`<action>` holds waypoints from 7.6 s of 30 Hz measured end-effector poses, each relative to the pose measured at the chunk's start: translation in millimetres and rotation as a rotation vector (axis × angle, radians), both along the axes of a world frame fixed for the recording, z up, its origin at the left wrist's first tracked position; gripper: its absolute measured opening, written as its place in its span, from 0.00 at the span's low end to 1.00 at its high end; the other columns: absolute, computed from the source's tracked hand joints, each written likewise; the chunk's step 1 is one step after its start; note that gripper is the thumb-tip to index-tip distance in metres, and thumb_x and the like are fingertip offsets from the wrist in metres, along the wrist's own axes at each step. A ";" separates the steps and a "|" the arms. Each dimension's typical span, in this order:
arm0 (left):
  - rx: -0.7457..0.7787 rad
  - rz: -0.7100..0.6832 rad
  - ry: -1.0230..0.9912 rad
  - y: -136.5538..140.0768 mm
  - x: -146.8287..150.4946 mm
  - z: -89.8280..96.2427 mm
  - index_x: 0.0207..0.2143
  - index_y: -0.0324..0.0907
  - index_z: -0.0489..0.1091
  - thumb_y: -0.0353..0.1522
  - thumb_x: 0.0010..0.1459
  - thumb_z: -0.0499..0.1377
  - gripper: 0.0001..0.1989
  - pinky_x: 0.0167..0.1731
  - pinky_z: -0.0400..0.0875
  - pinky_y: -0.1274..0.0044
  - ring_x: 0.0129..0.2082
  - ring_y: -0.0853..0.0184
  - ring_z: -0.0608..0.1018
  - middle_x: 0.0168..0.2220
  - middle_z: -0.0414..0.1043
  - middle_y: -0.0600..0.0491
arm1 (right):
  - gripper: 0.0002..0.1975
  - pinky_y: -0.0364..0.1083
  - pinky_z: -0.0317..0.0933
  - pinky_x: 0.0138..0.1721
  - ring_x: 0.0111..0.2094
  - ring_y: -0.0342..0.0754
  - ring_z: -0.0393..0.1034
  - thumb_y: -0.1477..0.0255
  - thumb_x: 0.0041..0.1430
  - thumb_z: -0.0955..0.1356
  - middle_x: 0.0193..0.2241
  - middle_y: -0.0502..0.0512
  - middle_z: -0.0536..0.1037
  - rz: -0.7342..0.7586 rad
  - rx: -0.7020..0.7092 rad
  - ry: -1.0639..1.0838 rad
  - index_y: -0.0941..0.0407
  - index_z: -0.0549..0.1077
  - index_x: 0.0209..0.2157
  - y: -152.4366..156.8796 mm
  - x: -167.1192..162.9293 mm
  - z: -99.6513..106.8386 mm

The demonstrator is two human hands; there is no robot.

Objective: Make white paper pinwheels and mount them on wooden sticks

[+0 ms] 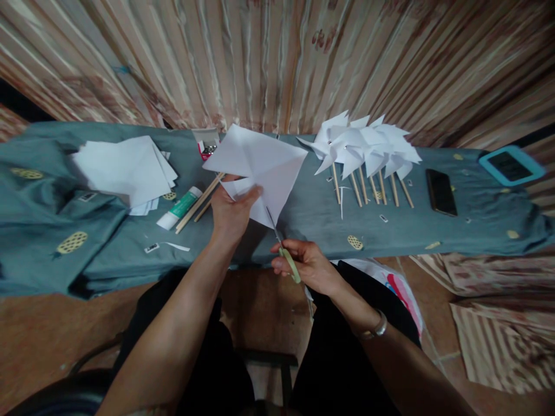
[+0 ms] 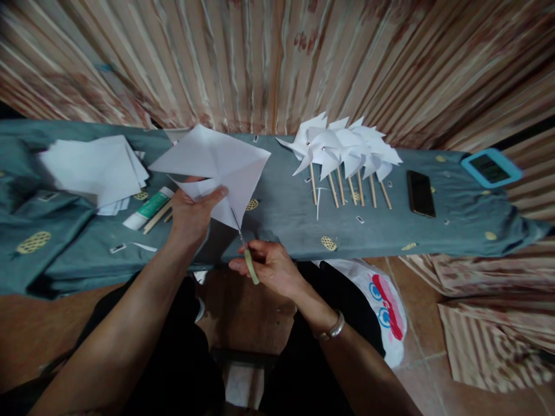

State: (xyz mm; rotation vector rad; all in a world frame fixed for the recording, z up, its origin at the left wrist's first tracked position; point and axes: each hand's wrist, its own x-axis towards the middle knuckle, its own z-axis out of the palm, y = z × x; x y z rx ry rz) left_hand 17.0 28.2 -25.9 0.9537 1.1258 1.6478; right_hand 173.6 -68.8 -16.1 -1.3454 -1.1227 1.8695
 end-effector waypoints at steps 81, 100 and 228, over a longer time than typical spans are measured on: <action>-0.125 -0.053 0.033 -17.2 9.0 -3.8 0.30 0.39 0.75 0.34 0.36 0.70 0.16 0.34 0.76 0.72 0.30 0.63 0.78 0.31 0.78 0.51 | 0.19 0.39 0.60 0.22 0.20 0.39 0.67 0.57 0.41 0.77 0.20 0.47 0.75 -0.098 0.086 -0.031 0.57 0.75 0.28 6.1 1.8 -4.0; -0.168 -0.103 0.028 -22.8 12.8 -0.5 0.32 0.39 0.75 0.34 0.35 0.70 0.18 0.34 0.75 0.72 0.32 0.63 0.78 0.33 0.79 0.51 | 0.20 0.39 0.59 0.21 0.19 0.38 0.66 0.58 0.39 0.78 0.19 0.48 0.75 -0.119 0.096 -0.025 0.58 0.76 0.28 9.1 3.7 -3.3; -0.416 -0.139 -0.588 -35.2 -1.2 39.0 0.31 0.38 0.73 0.30 0.45 0.57 0.10 0.38 0.74 0.76 0.34 0.65 0.79 0.32 0.78 0.50 | 0.17 0.43 0.61 0.29 0.24 0.41 0.66 0.69 0.30 0.79 0.23 0.44 0.76 -0.786 0.186 0.235 0.54 0.76 0.26 61.6 10.5 7.2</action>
